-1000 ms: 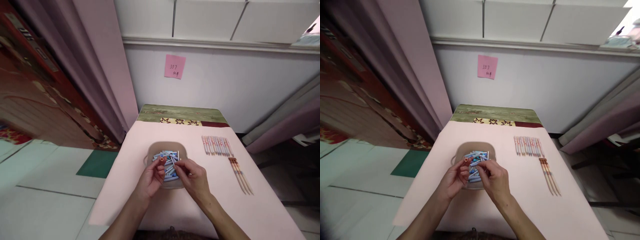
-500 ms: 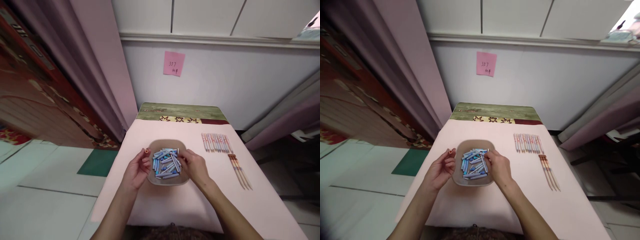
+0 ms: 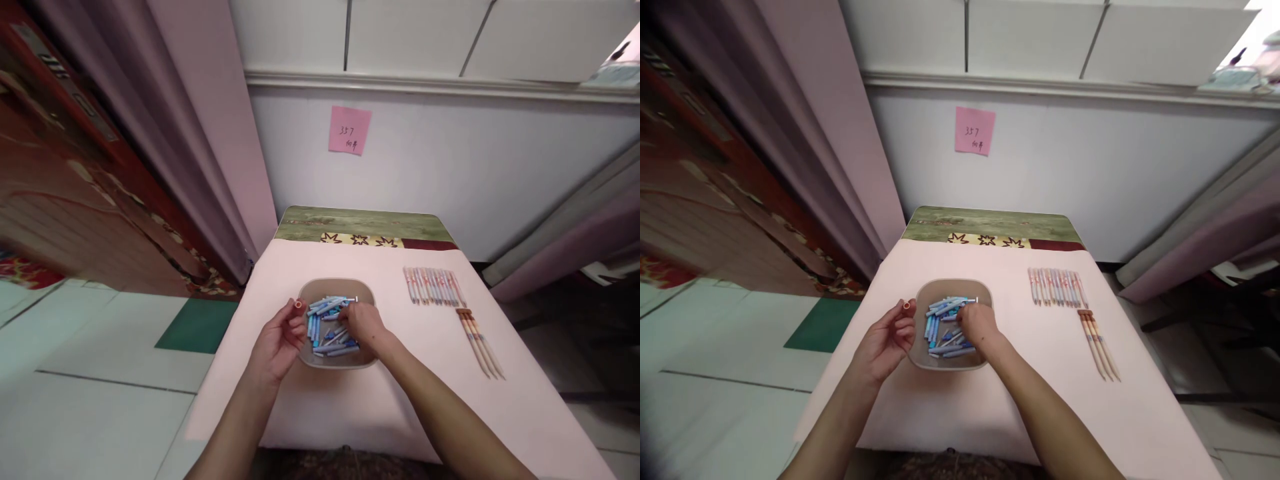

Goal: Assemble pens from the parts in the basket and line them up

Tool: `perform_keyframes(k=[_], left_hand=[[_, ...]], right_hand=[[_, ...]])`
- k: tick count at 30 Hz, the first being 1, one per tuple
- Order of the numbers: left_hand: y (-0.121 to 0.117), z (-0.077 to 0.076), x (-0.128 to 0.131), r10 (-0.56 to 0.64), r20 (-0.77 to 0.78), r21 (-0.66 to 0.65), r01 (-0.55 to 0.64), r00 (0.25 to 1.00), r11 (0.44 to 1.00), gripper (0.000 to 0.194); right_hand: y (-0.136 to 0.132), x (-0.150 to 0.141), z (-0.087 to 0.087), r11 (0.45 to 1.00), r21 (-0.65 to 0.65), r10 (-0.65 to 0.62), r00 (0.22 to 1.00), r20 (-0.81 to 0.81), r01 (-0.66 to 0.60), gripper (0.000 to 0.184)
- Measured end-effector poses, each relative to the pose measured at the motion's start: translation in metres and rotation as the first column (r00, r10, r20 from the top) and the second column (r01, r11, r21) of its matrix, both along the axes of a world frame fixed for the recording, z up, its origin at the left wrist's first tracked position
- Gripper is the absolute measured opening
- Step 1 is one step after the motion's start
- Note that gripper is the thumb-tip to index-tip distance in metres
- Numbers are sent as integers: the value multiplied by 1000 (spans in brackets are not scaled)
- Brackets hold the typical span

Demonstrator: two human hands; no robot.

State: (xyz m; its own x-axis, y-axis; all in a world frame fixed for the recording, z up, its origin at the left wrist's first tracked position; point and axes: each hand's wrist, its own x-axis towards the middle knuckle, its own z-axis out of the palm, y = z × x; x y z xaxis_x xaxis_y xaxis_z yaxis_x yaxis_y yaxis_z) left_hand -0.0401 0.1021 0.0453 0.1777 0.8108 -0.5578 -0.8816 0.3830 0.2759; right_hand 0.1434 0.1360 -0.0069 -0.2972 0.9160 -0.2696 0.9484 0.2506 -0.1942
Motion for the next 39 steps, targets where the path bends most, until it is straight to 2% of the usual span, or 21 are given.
perform_keyframes(k=[6, 11, 16, 21, 27, 35, 39], left_hand=[[-1, 0, 4, -18, -13, -2, 18, 1000, 1000, 12], [-1, 0, 5, -20, -28, -8, 20, 999, 1000, 11], [0, -4, 8, -39, -19, 4, 39, 999, 999, 9], [-2, -5, 13, -72, -10, 23, 72, 997, 997, 8], [-3, -7, 9, -40, -27, 8, 40, 999, 999, 10], [-4, -8, 12, -61, -35, 36, 62, 998, 997, 10], [-5, -10, 15, -75, -41, 22, 76, 996, 997, 8]], right_hand=[[-6, 3, 10, 996, 8, 89, 995, -36, -89, 25], [-9, 4, 8, 991, -19, 132, 991, 11, -132, 22], [-11, 2, 5, 997, -8, 81, 995, 63, -81, 24], [-14, -13, 1, 1000, 14, 4, 996, 84, -6, 23], [-18, -25, -6, 996, 34, -88, 992, 86, 85, 22], [-19, -26, -10, 991, 27, -132, 991, 25, 131, 21], [-21, -21, -4, 987, 24, -156, 987, -37, 157, 15]])
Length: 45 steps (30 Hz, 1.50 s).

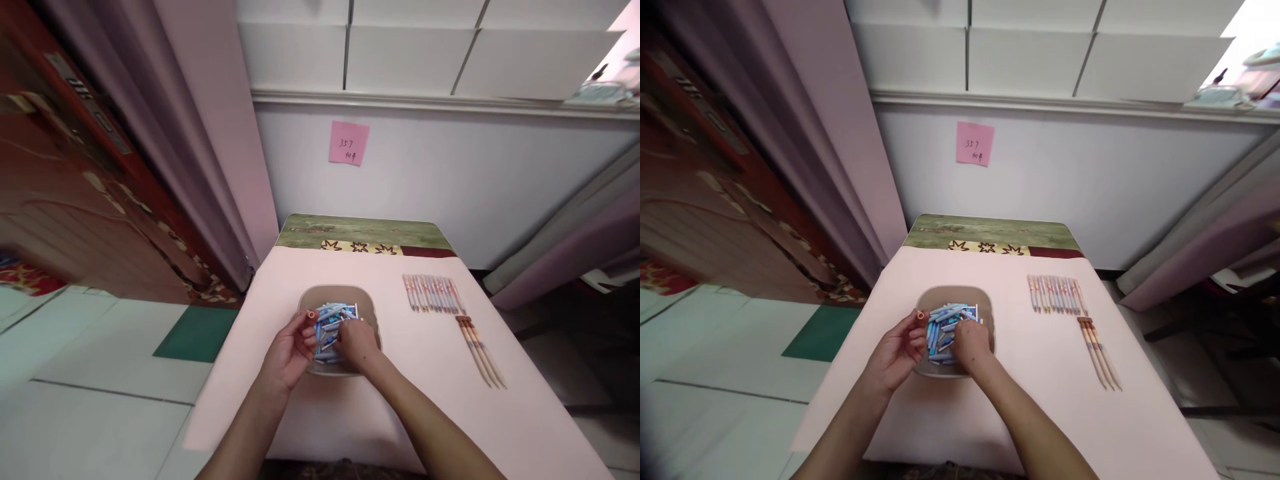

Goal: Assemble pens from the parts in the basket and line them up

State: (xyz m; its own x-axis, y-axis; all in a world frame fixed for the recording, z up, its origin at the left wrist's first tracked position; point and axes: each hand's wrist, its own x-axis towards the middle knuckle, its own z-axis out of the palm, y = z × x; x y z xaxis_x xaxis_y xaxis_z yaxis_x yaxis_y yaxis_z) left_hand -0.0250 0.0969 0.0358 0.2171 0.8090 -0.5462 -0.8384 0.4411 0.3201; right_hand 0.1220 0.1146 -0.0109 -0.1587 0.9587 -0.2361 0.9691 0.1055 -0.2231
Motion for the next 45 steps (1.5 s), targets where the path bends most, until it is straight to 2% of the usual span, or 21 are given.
perform_keyframes(k=[2, 4, 5, 7, 9, 10, 12, 16, 21, 24, 29, 32, 34, 37, 42, 45], left_hand=[[0, -1, 2, -2, -10, -11, 2, 1000, 1000, 8], [-1, -1, 4, -5, -20, -13, 5, 1000, 1000, 7], [-1, -1, 6, -11, -22, -14, 11, 1000, 1000, 6], [-1, -2, 11, -30, -23, -26, 29, 999, 999, 5], [-2, -3, 18, -59, -21, -40, 58, 998, 998, 6], [-3, -4, 21, -74, -19, -41, 73, 997, 996, 7], [-4, -5, 27, -104, -19, -30, 104, 994, 994, 7], [-7, -7, 33, -124, -40, -9, 124, 991, 992, 6], [-11, -10, 36, -75, -143, 30, 81, 987, 996, 9], [-14, -10, 38, -27, -210, 79, 44, 977, 996, 13], [-18, -9, 40, -11, -242, 108, 39, 970, 993, 21], [-19, -9, 41, -55, -228, 66, 72, 972, 995, 21], [-19, -10, 40, -81, -206, 26, 88, 975, 996, 20], [-19, -12, 39, -112, -163, -11, 112, 980, 994, 19], [-22, -18, 38, -130, -167, -9, 130, 977, 991, 17], [-23, -18, 38, -138, -169, 15, 143, 976, 990, 15]], right_hand=[[-3, 7, 8, 1000, 18, -6, 999, -37, 7, 13], [-7, 16, 21, 995, 93, -18, 984, -176, 34, 14], [-10, 20, 27, 984, 158, -24, 948, -317, 77, 15], [-17, 28, 41, 940, 278, 4, 808, -589, 198, 16], [-24, 31, 53, 892, 354, 75, 681, -729, 280, 18], [-27, 31, 58, 876, 385, 114, 652, -750, 290, 19], [-32, 30, 63, 850, 450, 181, 650, -738, 275, 18], [-36, 29, 58, 822, 535, 255, 713, -653, 196, 14], [-36, 31, 47, 793, 589, 285, 757, -588, 159, 9], [-37, 31, 46, 798, 581, 272, 762, -587, 163, 7], [-38, 31, 49, 852, 492, 222, 729, -648, 178, 3], [-36, 29, 53, 906, 371, 142, 677, -722, 206, 5], [-34, 27, 53, 942, 244, 58, 603, -795, 231, 9], [-29, 26, 49, 971, 24, -88, 448, -890, 238, 19], [-20, 28, 35, 958, -279, -285, 183, -941, 60, 36], [-19, 29, 32, 938, -344, -338, 124, -933, -31, 42]])
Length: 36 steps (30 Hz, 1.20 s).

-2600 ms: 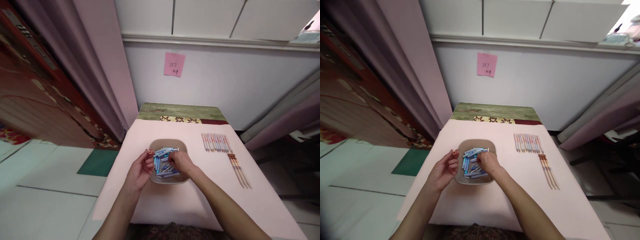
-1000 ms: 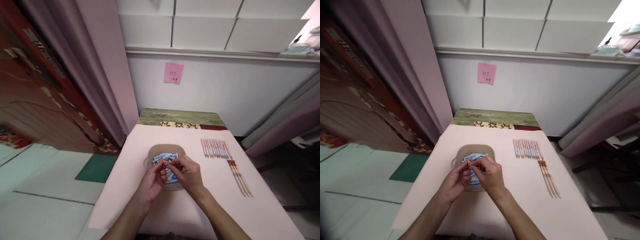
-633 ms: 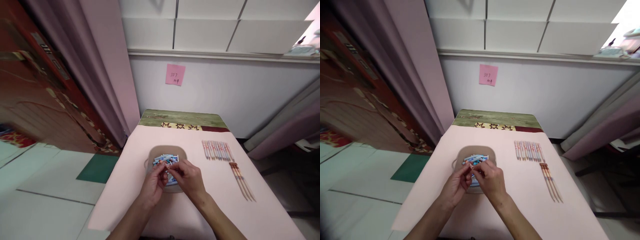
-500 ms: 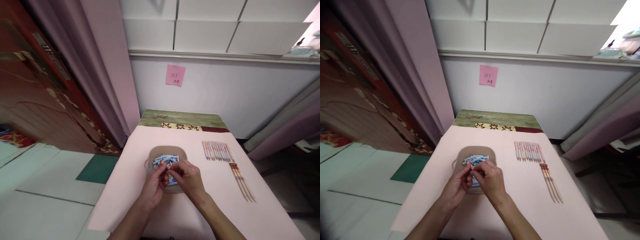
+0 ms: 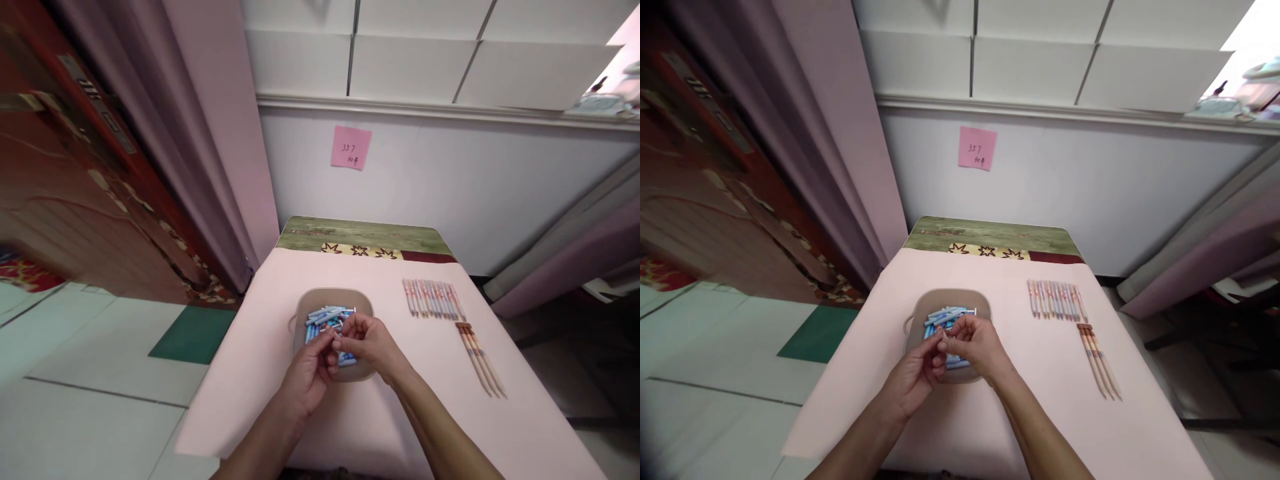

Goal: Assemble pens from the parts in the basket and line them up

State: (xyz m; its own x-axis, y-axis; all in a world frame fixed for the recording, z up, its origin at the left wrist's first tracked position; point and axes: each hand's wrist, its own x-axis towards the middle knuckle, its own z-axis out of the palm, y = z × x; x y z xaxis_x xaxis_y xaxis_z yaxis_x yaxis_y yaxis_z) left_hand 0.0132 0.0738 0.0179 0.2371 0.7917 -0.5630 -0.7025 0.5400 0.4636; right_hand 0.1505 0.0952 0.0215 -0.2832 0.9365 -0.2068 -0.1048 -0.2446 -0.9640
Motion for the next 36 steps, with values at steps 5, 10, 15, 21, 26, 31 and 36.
perform_keyframes(k=[5, 10, 15, 21, 26, 31, 36], left_hand=[[8, 10, -12, 53, 61, -28, -51, 997, 998, 9], [16, 20, -25, 209, 101, -26, -208, 973, 978, 9], [21, 25, -29, 230, 139, -22, -229, 963, 973, 15], [24, 28, -39, 244, 155, -34, -242, 957, 970, 14], [20, 24, -41, 223, 120, -36, -220, 967, 975, 12], [16, 18, -39, 166, 116, -18, -165, 979, 986, 10], [16, 16, -39, 160, 115, -19, -159, 980, 987, 7]], right_hand=[[0, 8, 11, 998, 51, -36, 999, -3, 36, 40], [4, 27, 12, 944, 207, -289, 945, 150, 256, 37], [2, 29, 1, 914, 390, -321, 794, 516, 116, 22], [5, 12, -5, 908, 266, -155, 331, 931, -324, 18], [14, -9, -21, 892, 73, -5, 152, 988, -447, 19], [21, -23, -31, 877, 18, 33, 97, 995, -480, 16], [24, -19, -31, 896, 50, -19, 74, 997, -441, 22]])
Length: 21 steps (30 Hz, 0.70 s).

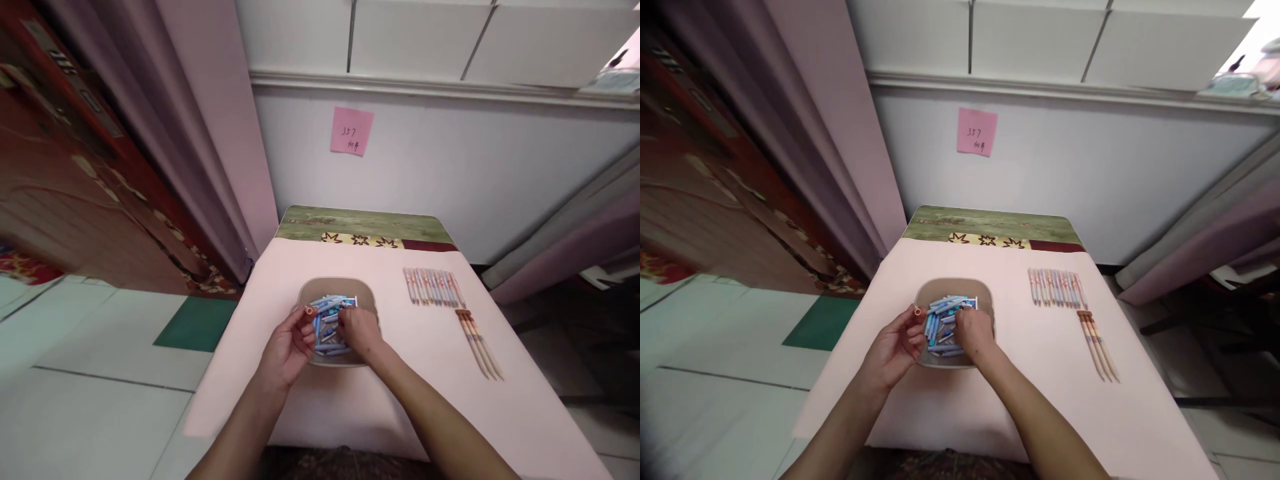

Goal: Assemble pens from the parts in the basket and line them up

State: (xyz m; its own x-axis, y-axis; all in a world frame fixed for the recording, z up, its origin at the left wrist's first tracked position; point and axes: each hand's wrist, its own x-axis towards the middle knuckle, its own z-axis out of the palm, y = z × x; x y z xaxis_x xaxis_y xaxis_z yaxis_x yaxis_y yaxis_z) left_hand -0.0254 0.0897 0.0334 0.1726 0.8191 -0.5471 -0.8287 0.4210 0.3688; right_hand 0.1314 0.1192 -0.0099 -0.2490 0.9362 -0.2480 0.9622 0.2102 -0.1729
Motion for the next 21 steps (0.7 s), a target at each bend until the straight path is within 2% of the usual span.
perform_keyframes(k=[7, 12, 16, 21], left_hand=[[0, 2, 2, -3, 8, -28, 3, 1000, 1000, 6], [1, 2, 0, 9, -29, 17, -8, 1000, 1000, 6], [-1, 0, -1, 4, -25, 2, -4, 1000, 1000, 2], [-2, -1, -2, -1, -14, -1, 1, 1000, 1000, 2]], right_hand=[[-2, 2, -4, 999, -33, 20, 1000, -23, -21, 16], [-3, -10, -2, 995, -53, 77, 996, -49, -80, 17], [-2, -19, -1, 994, -45, 98, 995, -28, -99, 19], [2, -6, 3, 997, -2, 71, 997, 4, -71, 25]])
